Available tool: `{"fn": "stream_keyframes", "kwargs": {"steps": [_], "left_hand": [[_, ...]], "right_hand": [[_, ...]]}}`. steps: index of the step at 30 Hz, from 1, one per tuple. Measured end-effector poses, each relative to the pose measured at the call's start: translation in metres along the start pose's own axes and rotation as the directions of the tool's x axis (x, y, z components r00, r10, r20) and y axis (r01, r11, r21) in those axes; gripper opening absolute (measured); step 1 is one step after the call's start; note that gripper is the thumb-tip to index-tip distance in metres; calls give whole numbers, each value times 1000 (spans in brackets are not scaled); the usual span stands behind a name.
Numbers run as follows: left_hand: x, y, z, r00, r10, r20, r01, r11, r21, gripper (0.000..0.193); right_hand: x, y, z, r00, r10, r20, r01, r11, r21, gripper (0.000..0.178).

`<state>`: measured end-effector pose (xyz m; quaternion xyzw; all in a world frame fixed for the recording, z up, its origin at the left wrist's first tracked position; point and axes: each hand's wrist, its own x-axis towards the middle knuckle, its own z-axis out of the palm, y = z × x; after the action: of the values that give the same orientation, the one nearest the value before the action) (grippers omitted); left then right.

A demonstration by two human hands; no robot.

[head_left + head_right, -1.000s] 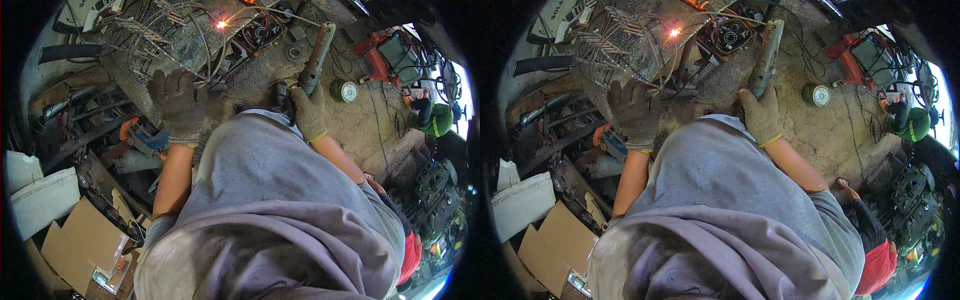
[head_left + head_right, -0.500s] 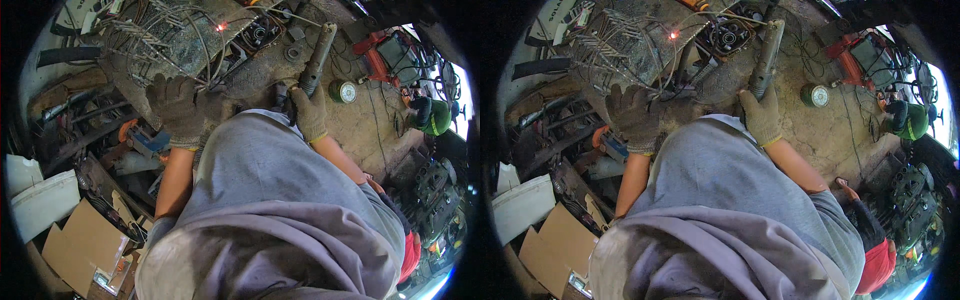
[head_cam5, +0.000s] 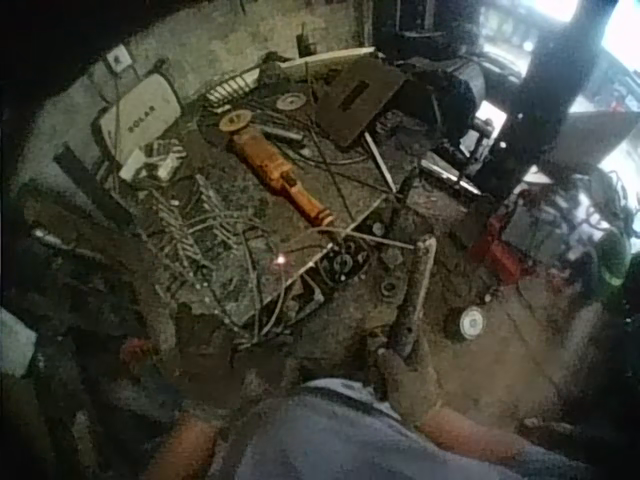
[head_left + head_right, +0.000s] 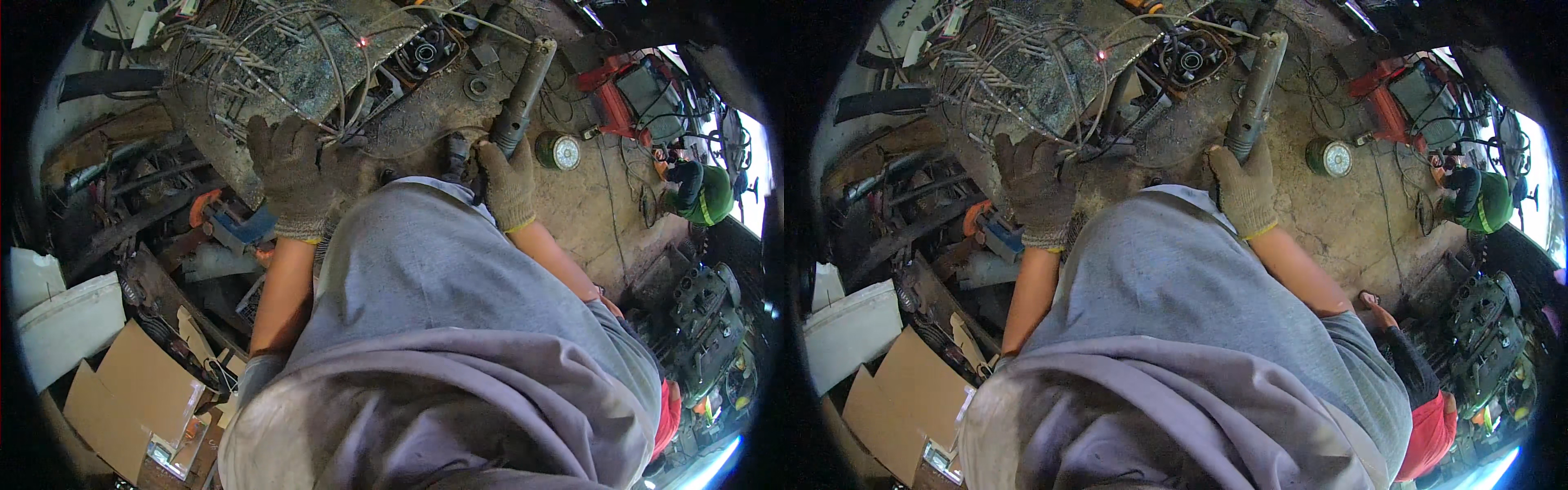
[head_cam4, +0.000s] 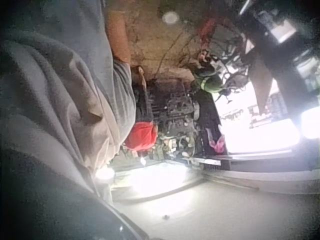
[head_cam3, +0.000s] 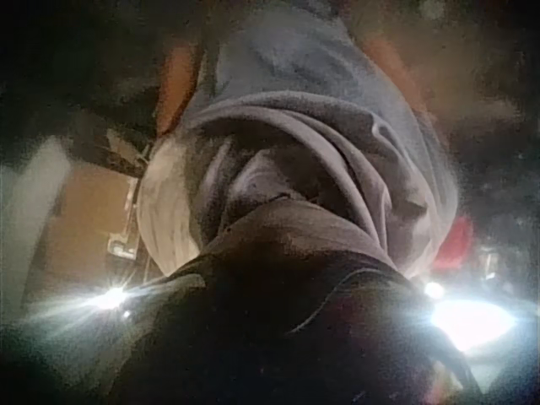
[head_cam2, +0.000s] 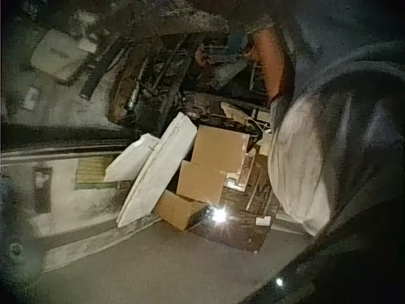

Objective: The person uses an angle grinder to smooth a metal rod, then holds the rod against a circular wire cage while using a welding torch to join the metal pieces together.

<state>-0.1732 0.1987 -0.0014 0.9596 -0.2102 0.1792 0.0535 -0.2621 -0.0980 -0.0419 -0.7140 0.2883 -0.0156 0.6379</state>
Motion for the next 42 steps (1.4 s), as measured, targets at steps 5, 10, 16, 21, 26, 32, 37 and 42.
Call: {"fn": "stream_keyframes", "kwargs": {"steps": [5,10,16,21,26,32,37,42], "left_hand": [[3,0,-4,997,-6,76,5,1000,10,39],[1,-2,0,1000,12,2,-12,999,-42,42],[3,-1,-3,998,5,66,-2,999,-40,41],[3,0,-3,1000,13,25,-12,1000,-20,39],[5,-3,-1,999,37,4,-37,998,-45,37],[4,-1,0,999,29,-35,-31,998,-46,34],[4,1,-3,1000,22,9,-21,995,-95,29],[1,-3,11,991,51,-121,-70,984,-164,27]], "right_hand": [[-9,-23,4,1000,16,3,-17,989,150,36],[-11,-22,0,994,82,69,-99,950,296,30],[-16,-17,-2,994,64,83,-88,945,317,31],[-19,-23,0,987,112,118,-144,940,309,30],[-15,-8,3,995,77,63,-91,963,255,29],[-18,-13,6,994,84,73,-102,954,283,29],[-19,-18,6,987,140,76,-154,957,244,29],[-18,5,9,976,152,157,-214,820,530,33]]}}
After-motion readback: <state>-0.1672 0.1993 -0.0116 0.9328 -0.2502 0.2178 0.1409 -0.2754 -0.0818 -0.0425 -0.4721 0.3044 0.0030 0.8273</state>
